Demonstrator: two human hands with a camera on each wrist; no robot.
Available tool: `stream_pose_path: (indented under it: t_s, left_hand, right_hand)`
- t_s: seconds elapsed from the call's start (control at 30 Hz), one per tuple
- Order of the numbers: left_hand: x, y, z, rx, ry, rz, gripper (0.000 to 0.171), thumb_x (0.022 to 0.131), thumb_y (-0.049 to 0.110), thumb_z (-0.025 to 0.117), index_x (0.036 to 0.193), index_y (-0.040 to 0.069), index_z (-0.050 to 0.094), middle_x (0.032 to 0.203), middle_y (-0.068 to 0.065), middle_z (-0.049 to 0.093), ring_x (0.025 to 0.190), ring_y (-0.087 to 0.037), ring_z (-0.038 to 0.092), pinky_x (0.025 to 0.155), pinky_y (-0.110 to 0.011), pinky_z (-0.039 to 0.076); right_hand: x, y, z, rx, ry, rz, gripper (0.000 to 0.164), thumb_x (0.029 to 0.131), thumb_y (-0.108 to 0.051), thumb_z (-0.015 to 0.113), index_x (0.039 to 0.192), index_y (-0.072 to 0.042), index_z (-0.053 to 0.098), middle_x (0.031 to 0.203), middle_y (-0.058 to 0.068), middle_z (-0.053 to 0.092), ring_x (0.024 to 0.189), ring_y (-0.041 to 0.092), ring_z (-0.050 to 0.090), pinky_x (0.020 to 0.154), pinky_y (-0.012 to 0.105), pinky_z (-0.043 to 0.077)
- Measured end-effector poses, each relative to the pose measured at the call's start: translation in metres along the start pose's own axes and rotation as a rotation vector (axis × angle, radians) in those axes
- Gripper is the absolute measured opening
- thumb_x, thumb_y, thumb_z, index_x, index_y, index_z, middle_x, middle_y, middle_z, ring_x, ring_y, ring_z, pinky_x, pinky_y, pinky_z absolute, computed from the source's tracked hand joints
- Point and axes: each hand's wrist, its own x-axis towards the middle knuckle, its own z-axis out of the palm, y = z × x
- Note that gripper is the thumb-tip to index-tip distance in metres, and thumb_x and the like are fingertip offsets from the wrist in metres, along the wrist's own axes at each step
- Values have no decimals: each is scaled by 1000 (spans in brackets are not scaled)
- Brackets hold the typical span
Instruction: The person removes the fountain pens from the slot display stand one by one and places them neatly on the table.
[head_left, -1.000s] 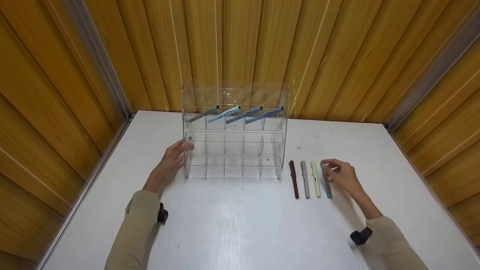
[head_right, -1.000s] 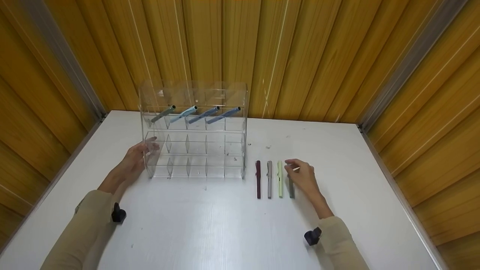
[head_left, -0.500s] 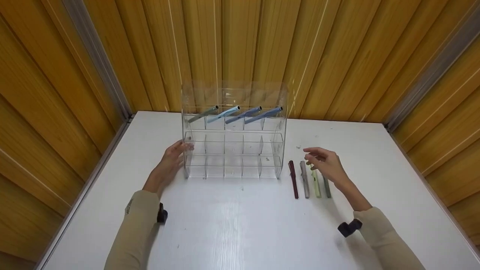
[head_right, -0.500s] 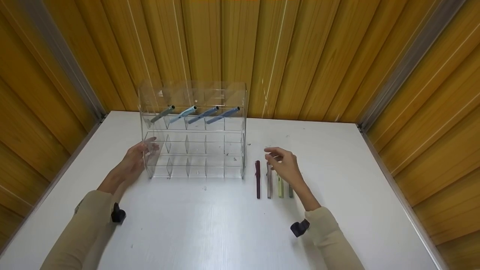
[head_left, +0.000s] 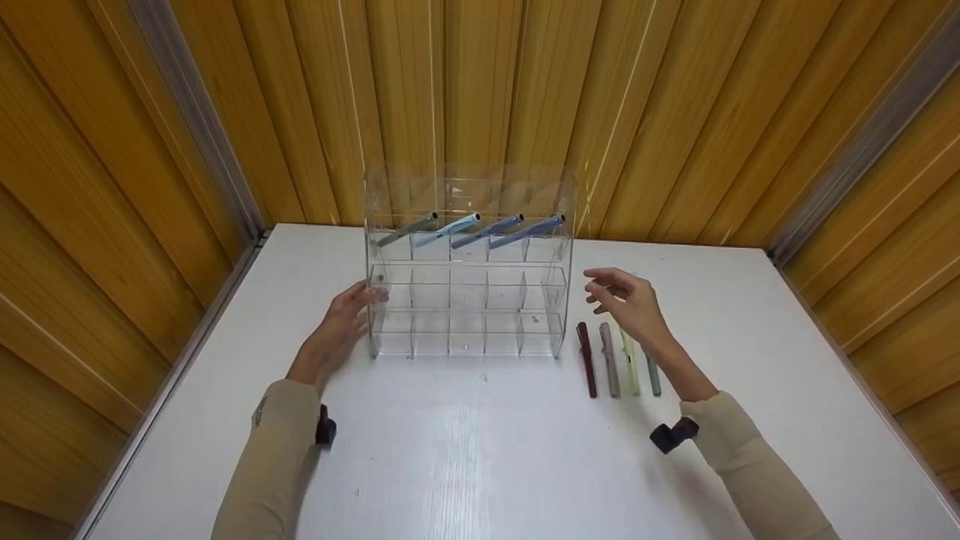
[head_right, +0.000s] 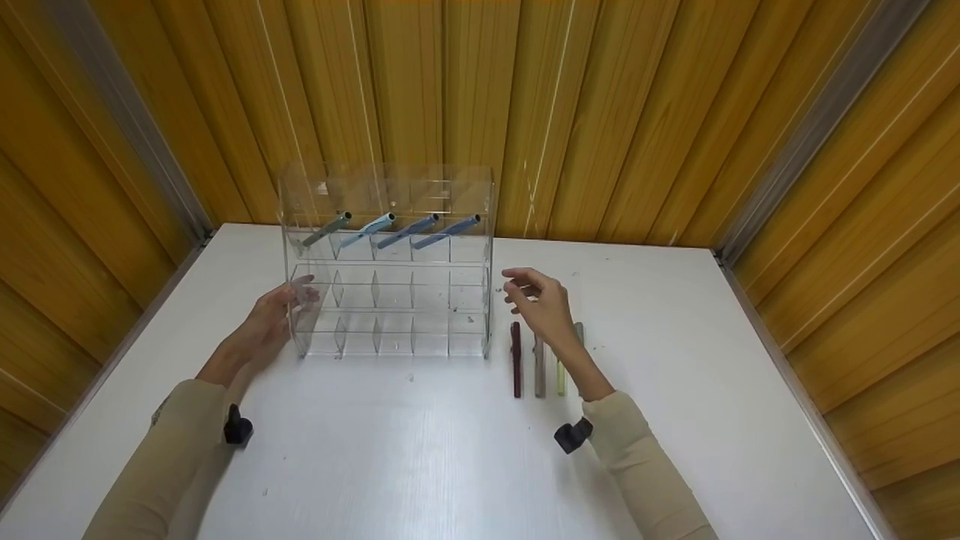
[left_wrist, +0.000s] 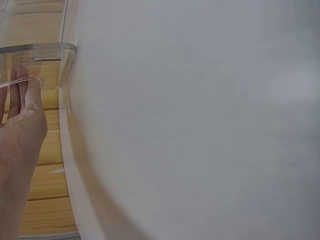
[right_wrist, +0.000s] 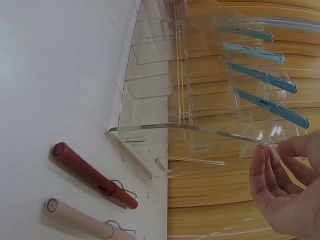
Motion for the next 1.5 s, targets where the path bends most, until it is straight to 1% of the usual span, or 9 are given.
stream_pose_path:
  t_s: [0.1, 0.3, 0.5, 0.7, 0.93, 1.1, 1.23, 1.4, 1.5]
  left_hand:
    - [-1, -1, -1, 16, 11, -7, 82, 106, 48, 57, 168, 12, 18, 166, -14, 38, 164, -32, 12, 134, -52, 8]
    - [0, -3, -1, 26, 23, -10, 84, 106, 48, 57, 168, 11, 16, 166, -15, 37, 164, -34, 9, 133, -54, 7]
    - [0, -4, -3, 35, 27, 0, 76, 109, 42, 53, 168, 9, 18, 166, -17, 38, 163, -34, 13, 133, -54, 10]
    - [-1, -4, -3, 30, 22, -8, 77, 110, 44, 51, 168, 10, 15, 168, -16, 33, 164, -35, 10, 133, -55, 7]
    - [-4, -7, 2, -13, 24, 4, 70, 109, 41, 53, 166, 11, 25, 165, -17, 38, 163, -34, 15, 133, -55, 8]
    - [-7, -7, 2, -4, 38, -19, 74, 108, 45, 55, 167, 14, 22, 164, -14, 39, 162, -31, 17, 133, -52, 10]
    - [-5, -6, 2, -5, 39, -11, 74, 108, 44, 56, 167, 13, 22, 164, -14, 39, 163, -32, 16, 133, -52, 10]
    - [-4, -6, 3, -5, 38, 5, 72, 108, 41, 54, 166, 11, 23, 165, -16, 39, 163, -33, 13, 133, -54, 9]
    - [-6, -7, 5, 16, 43, -14, 74, 107, 44, 55, 166, 13, 23, 165, -14, 39, 163, -33, 14, 133, -54, 10]
  right_hand:
    - [6, -6, 5, 28, 17, 3, 29, 104, -8, 65, 130, 5, 68, 114, 29, 68, 86, 3, 69, 75, 17, 60]
    - [18, -15, 15, 96, 40, 2, 32, 104, -9, 66, 132, 6, 66, 119, 28, 66, 89, 6, 71, 76, 20, 62]
    - [29, -24, 25, 191, 71, 27, 37, 104, -10, 65, 138, 6, 62, 114, 10, 67, 90, 8, 72, 79, 23, 63]
    - [39, -33, 34, 242, 72, 77, 40, 104, -10, 65, 143, 0, 60, 111, -7, 69, 89, 6, 74, 79, 25, 64]
    - [48, -40, 42, 345, 95, 87, 43, 105, -8, 62, 146, 3, 55, 119, 6, 68, 86, 7, 74, 80, 25, 64]
    - [53, -45, 50, 402, 122, 93, 45, 105, -6, 61, 148, 3, 53, 122, 12, 64, 84, 7, 74, 78, 24, 64]
    - [60, -47, 56, 380, 108, 99, 46, 105, -6, 62, 150, 1, 52, 124, 10, 64, 83, 5, 75, 76, 24, 64]
    - [65, -48, 64, 350, 84, 87, 44, 105, -8, 62, 147, 0, 54, 128, 18, 65, 82, 6, 76, 74, 24, 64]
    - [64, -45, 68, 349, 80, 103, 40, 106, -9, 61, 144, 1, 57, 130, 21, 65, 81, 7, 76, 75, 25, 64]
